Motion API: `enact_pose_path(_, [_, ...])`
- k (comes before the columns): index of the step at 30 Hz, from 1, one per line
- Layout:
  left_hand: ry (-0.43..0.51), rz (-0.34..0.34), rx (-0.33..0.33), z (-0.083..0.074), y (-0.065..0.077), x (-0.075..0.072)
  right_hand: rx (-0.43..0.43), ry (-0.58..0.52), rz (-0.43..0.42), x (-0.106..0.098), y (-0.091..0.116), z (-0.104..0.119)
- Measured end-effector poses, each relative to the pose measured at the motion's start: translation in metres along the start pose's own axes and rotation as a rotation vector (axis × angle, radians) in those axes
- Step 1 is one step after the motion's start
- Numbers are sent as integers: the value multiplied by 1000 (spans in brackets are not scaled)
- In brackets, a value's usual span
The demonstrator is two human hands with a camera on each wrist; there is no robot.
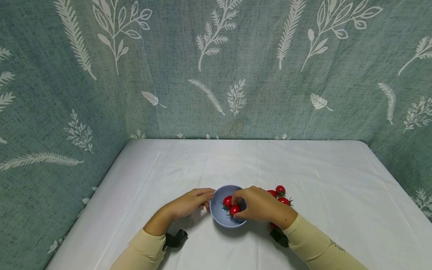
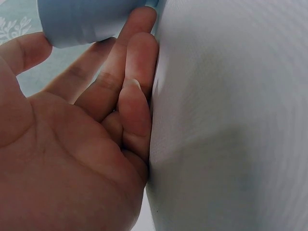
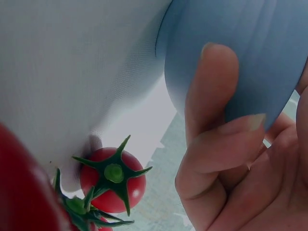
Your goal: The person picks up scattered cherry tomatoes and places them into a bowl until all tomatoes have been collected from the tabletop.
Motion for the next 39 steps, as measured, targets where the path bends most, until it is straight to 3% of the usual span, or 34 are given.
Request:
enact_pose_path(14, [-10, -5, 38, -4, 3, 1, -12, -7, -15, -1, 0, 3])
enact_pose_path(27, [0, 7, 28, -2, 0, 3, 13, -3, -4, 0, 3, 0])
enact_pose_path(39, [1, -3, 25, -2, 3, 1, 10, 9, -143, -19, 20, 6])
Point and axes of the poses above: each hand's wrist, its own y-axis away from the middle knuckle, its own x-axis out of the palm, z = x × y, the point moved 3 cm from there along -y, towards the middle knuckle, and after that the axes turned 13 degrees about -x, right-handed, at the moved point
